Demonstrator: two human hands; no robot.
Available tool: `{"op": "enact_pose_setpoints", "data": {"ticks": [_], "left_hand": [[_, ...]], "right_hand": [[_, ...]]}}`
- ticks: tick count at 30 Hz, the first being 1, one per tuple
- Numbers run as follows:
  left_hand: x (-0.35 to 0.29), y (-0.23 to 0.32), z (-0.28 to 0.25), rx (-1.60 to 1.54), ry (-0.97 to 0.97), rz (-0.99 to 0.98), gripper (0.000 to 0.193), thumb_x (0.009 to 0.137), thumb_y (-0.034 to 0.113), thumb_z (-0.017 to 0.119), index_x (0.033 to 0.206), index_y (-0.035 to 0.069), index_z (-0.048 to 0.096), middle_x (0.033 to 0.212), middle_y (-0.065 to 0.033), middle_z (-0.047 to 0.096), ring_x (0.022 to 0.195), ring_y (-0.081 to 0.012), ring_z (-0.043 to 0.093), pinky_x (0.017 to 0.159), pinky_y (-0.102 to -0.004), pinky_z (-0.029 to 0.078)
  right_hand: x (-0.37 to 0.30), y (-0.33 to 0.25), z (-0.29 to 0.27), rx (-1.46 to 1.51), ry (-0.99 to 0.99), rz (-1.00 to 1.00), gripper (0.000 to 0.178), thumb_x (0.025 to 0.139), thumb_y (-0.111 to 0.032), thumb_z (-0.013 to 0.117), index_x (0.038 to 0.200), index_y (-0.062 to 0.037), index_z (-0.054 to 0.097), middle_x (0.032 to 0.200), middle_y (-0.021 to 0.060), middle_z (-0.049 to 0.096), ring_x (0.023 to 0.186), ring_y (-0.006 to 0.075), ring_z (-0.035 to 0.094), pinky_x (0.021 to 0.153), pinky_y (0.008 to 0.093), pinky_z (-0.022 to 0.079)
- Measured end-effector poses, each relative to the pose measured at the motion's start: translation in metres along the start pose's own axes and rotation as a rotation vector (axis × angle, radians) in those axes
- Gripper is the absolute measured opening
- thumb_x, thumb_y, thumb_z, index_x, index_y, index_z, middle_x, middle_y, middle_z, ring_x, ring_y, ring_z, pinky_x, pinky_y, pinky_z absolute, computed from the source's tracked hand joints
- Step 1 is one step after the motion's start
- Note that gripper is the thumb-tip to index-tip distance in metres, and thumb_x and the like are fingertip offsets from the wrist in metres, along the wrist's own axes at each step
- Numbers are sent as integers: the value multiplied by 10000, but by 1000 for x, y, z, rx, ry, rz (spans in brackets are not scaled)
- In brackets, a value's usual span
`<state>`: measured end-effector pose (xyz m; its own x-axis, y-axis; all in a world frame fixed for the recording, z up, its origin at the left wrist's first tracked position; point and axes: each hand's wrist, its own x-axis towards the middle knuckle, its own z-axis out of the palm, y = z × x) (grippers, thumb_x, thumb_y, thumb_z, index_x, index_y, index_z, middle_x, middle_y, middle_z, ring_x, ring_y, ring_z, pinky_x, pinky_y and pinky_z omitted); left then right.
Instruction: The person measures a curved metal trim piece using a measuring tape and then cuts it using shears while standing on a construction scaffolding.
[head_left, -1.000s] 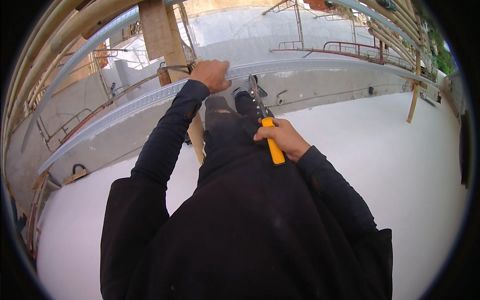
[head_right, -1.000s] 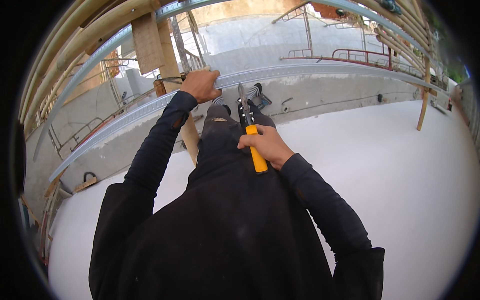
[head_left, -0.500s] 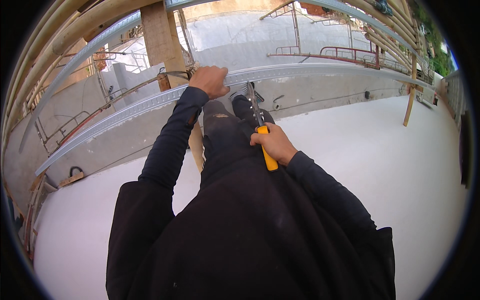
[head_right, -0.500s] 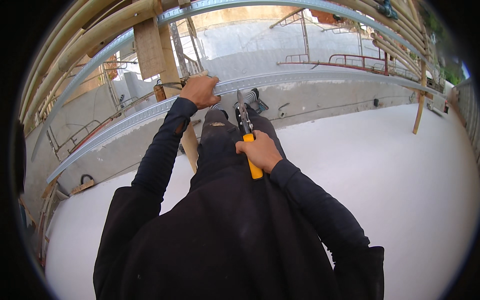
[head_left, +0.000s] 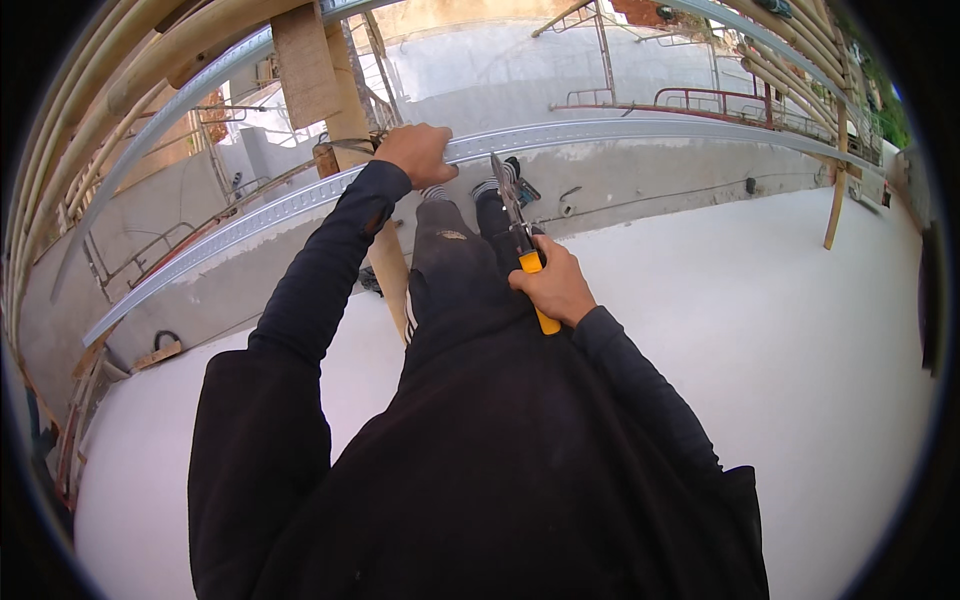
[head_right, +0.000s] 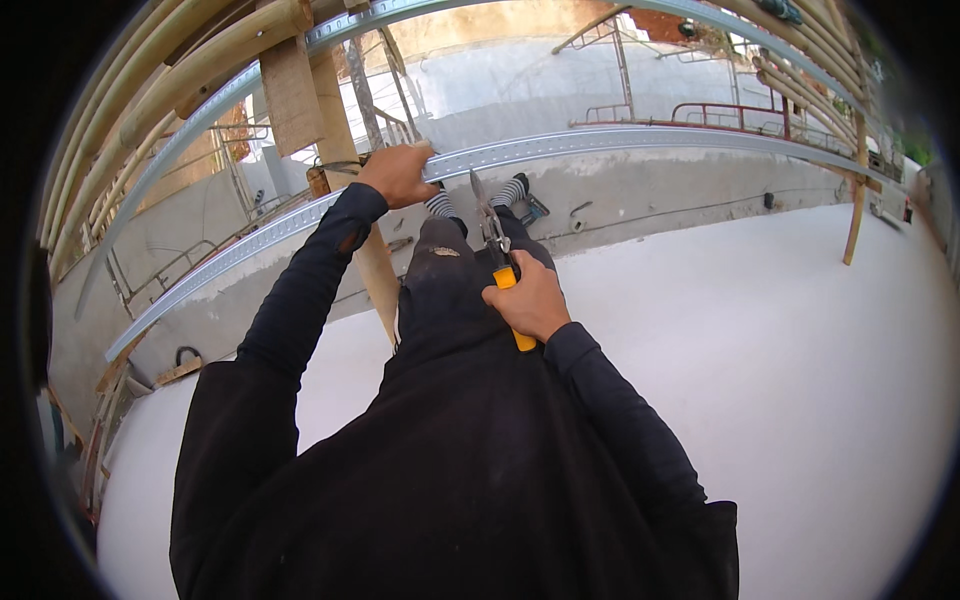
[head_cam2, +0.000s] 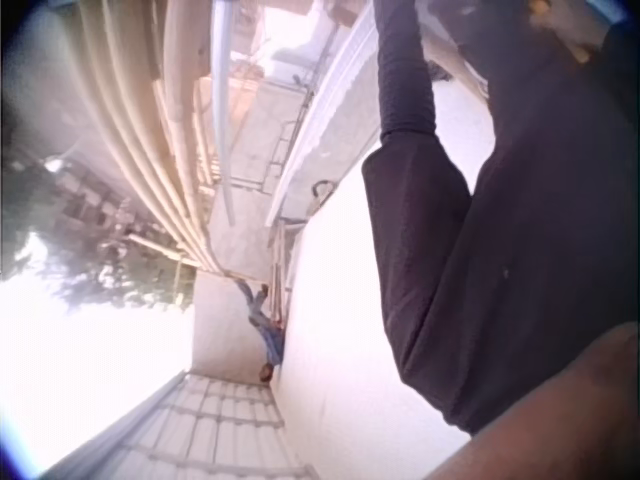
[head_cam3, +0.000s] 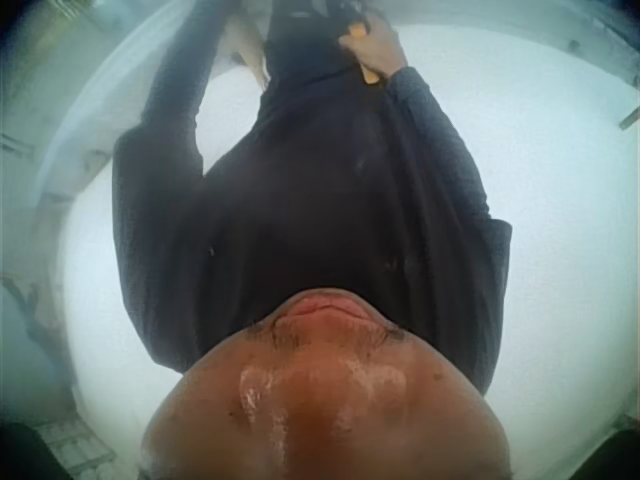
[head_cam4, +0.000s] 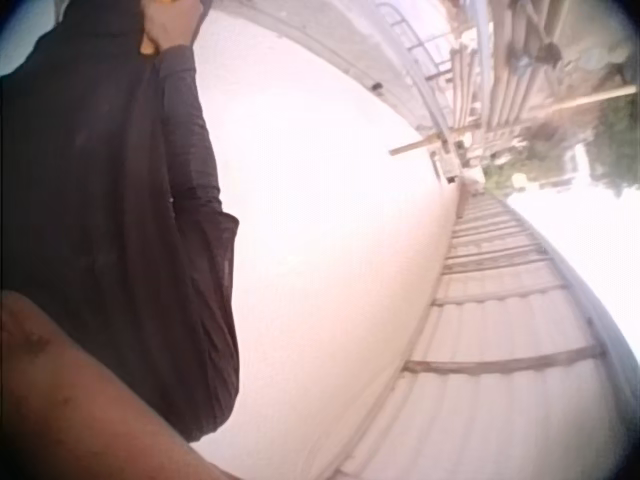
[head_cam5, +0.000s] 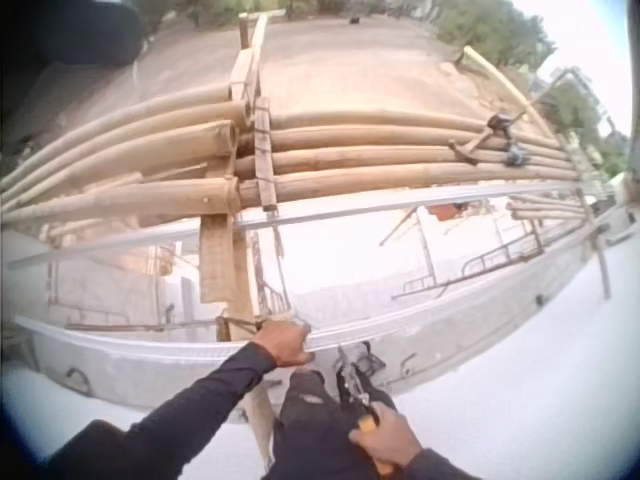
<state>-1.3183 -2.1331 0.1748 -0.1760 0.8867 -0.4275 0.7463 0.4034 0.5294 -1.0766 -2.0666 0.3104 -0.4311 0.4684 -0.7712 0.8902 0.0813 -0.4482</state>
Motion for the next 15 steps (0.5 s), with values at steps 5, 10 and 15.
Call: {"op": "enact_pose_setpoints", "data": {"ticks": [5, 10, 15], "left_hand": [[-1, 3, -1, 46, 2, -11, 440, 712, 344, 669, 1021, 30, 652, 833, -188, 674, 822, -371, 657, 748, -456, 518], [2, 3, 2, 42, 15, -11, 453, 703, 356, 673, 1014, 27, 662, 834, -196, 677, 836, -372, 658, 759, -450, 521], [12, -7, -4, -67, -95, 40, 447, 688, 355, 670, 949, -8, 676, 806, -202, 679, 776, -357, 667, 750, -427, 534]], "right_hand": [[-2, -3, 4, -33, 45, 16, 447, 671, -271, 675, 963, 55, 583, 877, 280, 647, 858, 436, 626, 778, 442, 495], [2, 6, 15, -61, 96, 34, 432, 688, -258, 659, 983, 43, 563, 868, 282, 648, 860, 459, 618, 783, 465, 494], [17, 39, 10, -183, 218, -201, 363, 698, -193, 648, 964, 27, 533, 756, 272, 614, 757, 475, 595, 687, 476, 480]]}}
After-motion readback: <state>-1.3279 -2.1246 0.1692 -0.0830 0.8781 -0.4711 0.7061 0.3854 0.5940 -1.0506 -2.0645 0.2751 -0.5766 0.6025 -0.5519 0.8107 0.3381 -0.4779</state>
